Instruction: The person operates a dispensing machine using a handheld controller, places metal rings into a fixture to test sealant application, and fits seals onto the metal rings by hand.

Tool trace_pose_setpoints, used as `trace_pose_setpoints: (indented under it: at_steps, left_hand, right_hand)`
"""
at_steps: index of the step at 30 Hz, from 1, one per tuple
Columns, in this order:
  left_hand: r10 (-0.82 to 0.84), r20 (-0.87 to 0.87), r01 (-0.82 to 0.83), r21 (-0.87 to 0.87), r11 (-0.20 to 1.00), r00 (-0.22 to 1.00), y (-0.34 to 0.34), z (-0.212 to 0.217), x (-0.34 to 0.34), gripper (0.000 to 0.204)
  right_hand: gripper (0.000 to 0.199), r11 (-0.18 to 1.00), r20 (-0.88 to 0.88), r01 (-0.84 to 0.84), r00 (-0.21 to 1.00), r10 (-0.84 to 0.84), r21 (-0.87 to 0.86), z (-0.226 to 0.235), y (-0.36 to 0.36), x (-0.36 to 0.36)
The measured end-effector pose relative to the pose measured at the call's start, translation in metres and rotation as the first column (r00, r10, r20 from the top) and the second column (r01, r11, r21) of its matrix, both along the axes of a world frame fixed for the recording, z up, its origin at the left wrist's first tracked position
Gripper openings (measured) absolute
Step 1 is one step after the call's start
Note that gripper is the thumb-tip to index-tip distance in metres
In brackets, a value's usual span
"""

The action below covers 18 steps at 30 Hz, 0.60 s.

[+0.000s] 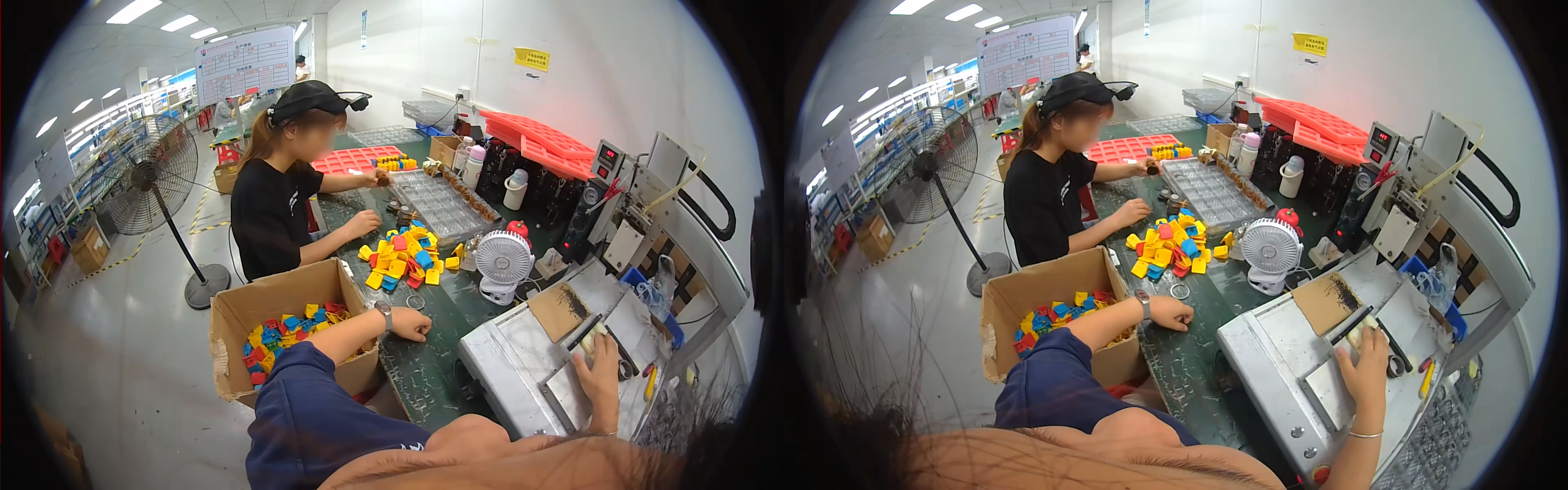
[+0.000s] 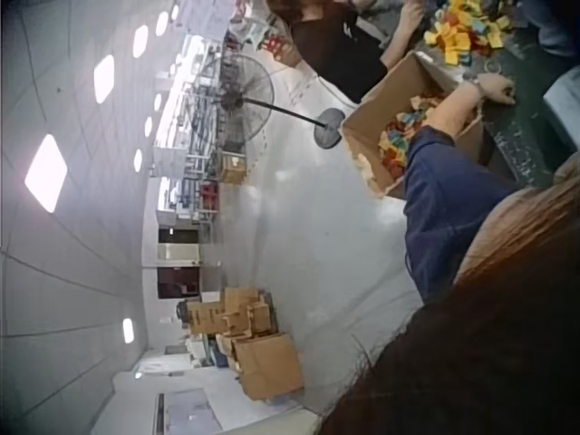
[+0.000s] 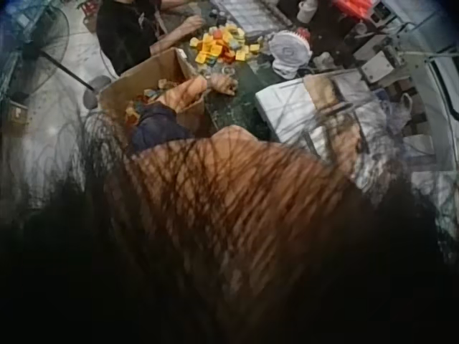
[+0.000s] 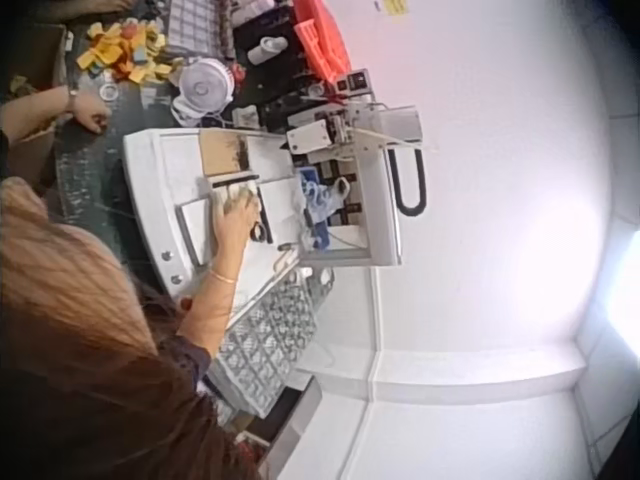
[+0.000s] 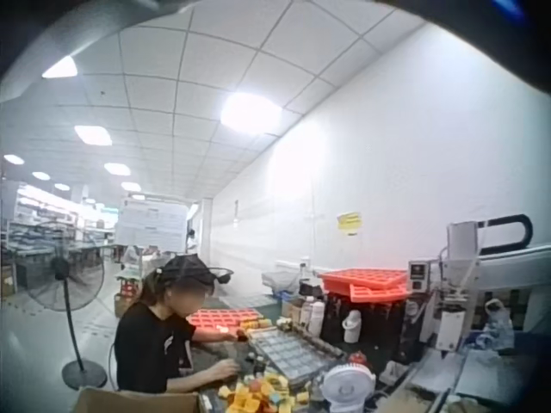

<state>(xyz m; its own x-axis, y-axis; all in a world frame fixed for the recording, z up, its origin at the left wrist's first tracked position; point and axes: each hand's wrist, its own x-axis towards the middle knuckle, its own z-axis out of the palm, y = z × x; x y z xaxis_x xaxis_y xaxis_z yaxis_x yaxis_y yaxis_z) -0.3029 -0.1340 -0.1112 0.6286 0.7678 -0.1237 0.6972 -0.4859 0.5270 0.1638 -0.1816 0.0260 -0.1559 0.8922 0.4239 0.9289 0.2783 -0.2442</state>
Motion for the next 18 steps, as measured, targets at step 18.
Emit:
trace_pose_setpoints:
  at_steps: [18]
  left_hand:
    - [0.036, -0.07, -0.036, -0.002, 0.999, 0.997, 0.0047, -0.0058, -0.0012, 0.028]
  right_hand:
    - [0.069, 0.998, 0.065, 0.005, 0.998, -0.009, 0.068, -0.0054, 0.0017, 0.0021]
